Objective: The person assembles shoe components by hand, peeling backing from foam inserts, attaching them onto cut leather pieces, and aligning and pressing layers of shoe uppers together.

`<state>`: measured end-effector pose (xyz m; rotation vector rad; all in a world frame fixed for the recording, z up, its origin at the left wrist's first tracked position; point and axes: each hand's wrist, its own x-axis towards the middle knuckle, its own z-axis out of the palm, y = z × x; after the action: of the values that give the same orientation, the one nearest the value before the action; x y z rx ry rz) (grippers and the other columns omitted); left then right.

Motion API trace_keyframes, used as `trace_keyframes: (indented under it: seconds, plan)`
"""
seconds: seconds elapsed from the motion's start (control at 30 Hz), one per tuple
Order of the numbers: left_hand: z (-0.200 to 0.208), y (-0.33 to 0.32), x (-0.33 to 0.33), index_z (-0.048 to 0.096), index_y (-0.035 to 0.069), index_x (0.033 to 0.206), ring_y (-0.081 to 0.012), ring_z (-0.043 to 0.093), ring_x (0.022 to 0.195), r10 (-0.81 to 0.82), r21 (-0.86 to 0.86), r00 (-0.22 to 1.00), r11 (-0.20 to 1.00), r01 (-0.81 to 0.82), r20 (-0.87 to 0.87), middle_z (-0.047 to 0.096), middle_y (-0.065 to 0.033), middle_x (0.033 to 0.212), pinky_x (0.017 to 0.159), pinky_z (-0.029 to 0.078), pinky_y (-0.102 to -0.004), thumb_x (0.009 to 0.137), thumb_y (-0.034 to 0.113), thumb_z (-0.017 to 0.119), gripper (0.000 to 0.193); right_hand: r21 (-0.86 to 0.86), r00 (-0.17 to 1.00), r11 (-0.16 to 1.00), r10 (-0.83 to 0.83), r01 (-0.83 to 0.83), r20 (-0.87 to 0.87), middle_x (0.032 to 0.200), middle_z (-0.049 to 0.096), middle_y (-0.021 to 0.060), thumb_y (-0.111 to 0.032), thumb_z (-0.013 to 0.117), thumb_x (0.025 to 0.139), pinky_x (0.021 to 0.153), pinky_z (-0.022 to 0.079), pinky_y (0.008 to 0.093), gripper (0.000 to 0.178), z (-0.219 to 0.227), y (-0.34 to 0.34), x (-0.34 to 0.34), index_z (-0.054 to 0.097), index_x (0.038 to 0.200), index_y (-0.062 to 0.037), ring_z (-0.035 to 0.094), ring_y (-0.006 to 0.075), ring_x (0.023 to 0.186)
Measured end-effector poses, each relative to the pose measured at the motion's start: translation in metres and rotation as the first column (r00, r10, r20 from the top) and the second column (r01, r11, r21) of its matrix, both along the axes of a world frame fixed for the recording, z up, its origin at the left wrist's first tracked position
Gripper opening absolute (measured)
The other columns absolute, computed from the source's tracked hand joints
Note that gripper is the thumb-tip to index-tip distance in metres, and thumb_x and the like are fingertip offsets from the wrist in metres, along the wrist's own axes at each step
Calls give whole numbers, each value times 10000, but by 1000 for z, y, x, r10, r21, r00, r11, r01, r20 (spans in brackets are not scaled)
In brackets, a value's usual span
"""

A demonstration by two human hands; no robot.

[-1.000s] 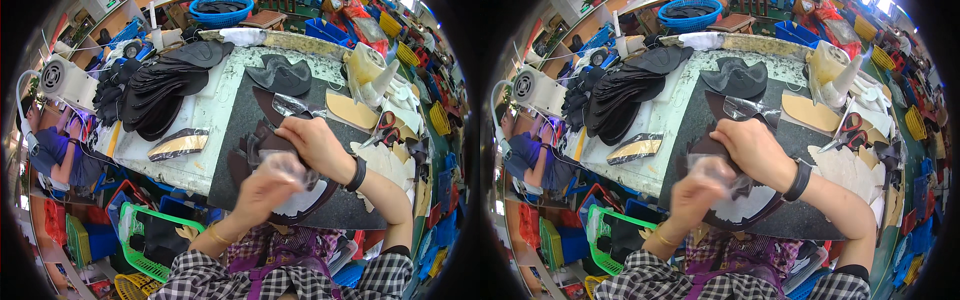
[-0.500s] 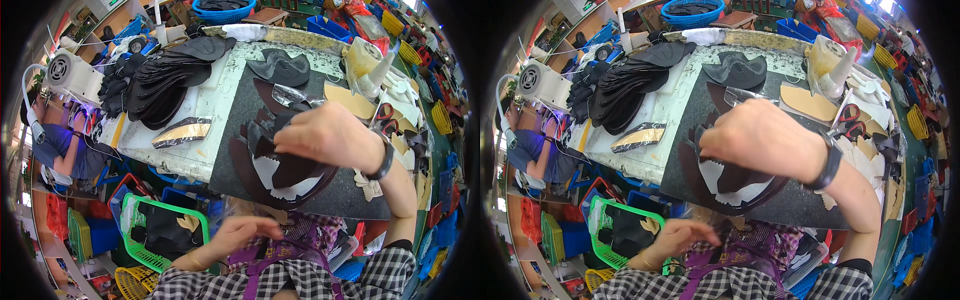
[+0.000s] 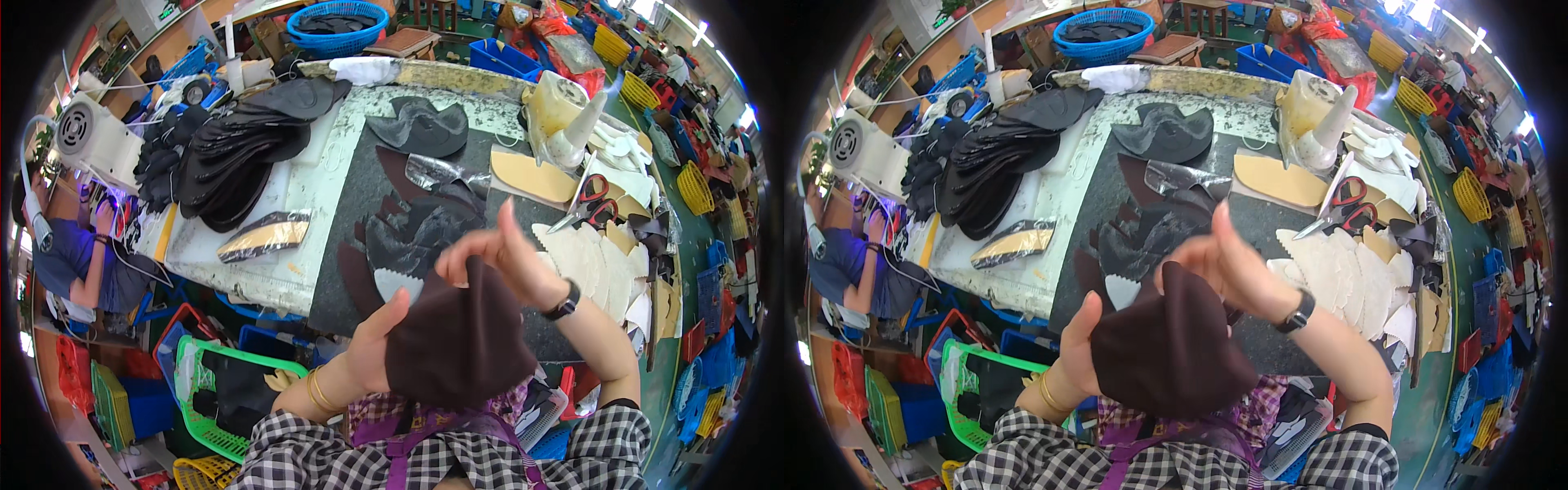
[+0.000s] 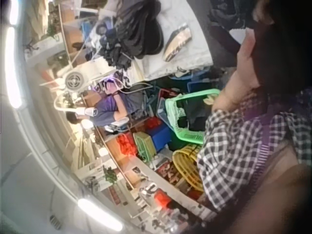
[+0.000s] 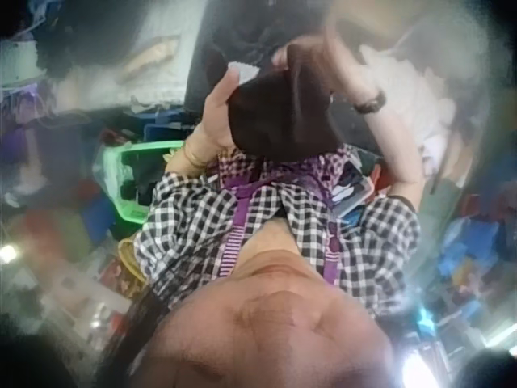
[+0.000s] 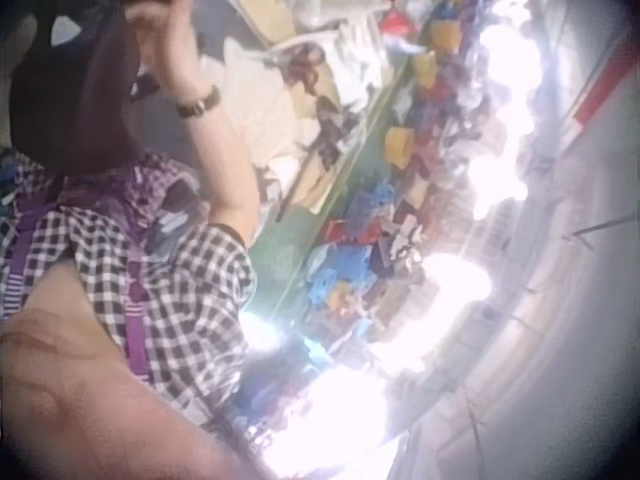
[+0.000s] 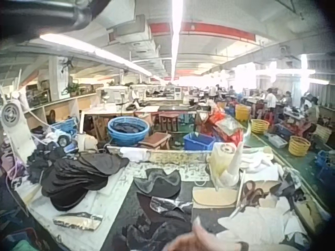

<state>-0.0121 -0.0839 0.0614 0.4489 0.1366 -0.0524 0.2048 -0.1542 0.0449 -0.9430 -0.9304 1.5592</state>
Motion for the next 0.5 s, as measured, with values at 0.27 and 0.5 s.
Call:
trace_keyframes:
  seconds: [0.27, 0.5]
  plan:
    - [-7, 25, -10, 243, 19, 1468, -255, 347, 1363, 152, 360, 986, 918, -165, 64, 317, -133, 1494, 1138, 256, -404, 986, 454, 380, 664, -122, 771, 992, 54, 31, 635, 743, 625, 13, -145, 710, 835, 597, 487, 252, 209, 51, -31, -6, 538, 768, -46, 593, 118, 642]
    - [17, 40, -56, 635, -27, 1041, -335, 662, 856, -123, 751, 773, 373, -545, 622, 655, -214, 975, 770, 538, -397, 878, 109, 631, 213, 321, 402, 818, -121, -477, 908, 845, 652, 106, -120, 617, 812, 623, 534, 307, 270, 78, -77, -37, 655, 1076, -76, 648, 257, 677]
